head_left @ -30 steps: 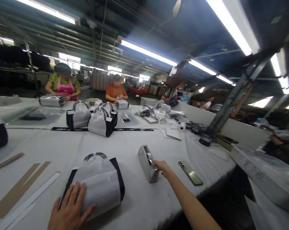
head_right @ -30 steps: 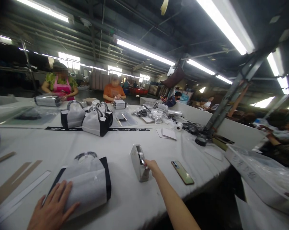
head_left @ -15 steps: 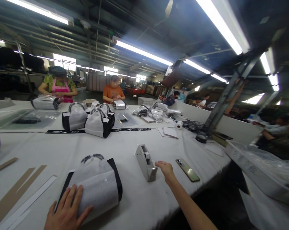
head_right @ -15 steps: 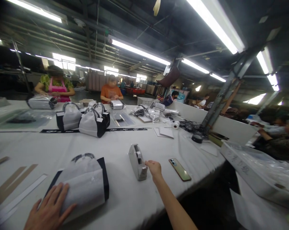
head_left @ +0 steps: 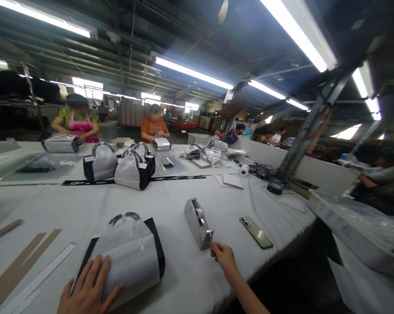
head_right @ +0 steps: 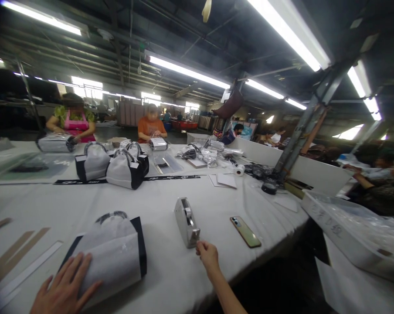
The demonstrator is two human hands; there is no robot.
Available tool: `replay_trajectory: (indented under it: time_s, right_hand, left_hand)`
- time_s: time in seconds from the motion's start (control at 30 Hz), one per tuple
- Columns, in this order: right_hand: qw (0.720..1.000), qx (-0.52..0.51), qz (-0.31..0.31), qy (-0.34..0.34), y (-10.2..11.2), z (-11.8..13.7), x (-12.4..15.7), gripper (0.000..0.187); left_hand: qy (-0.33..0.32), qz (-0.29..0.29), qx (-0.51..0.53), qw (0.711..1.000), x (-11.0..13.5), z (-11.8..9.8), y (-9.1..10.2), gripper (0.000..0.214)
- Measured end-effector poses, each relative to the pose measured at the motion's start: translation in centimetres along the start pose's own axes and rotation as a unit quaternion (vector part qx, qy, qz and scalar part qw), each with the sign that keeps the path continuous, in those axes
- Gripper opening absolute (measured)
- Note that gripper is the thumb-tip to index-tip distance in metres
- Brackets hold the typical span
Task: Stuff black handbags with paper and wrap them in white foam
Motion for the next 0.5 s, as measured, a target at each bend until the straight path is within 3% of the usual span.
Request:
replay_trajectory:
  time_s: [0.5]
  right_hand:
    - [0.981, 0.131, -0.009, 0.141, 0.6, 0.0, -1.8, 0.046]
  left_hand:
    - [0.024, 0.075, -0.021, 0.997, 0.0, 0.5, -0.4, 0.061]
Point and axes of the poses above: each hand's wrist, its own x-axis away from the middle knuckle, its own y-axis out of the back of the hand, z = x × y, the point moved 3 cm from there along -x, towards the middle knuckle, and after that the axes turned 6 degrees about y, right-handed, at the moved point
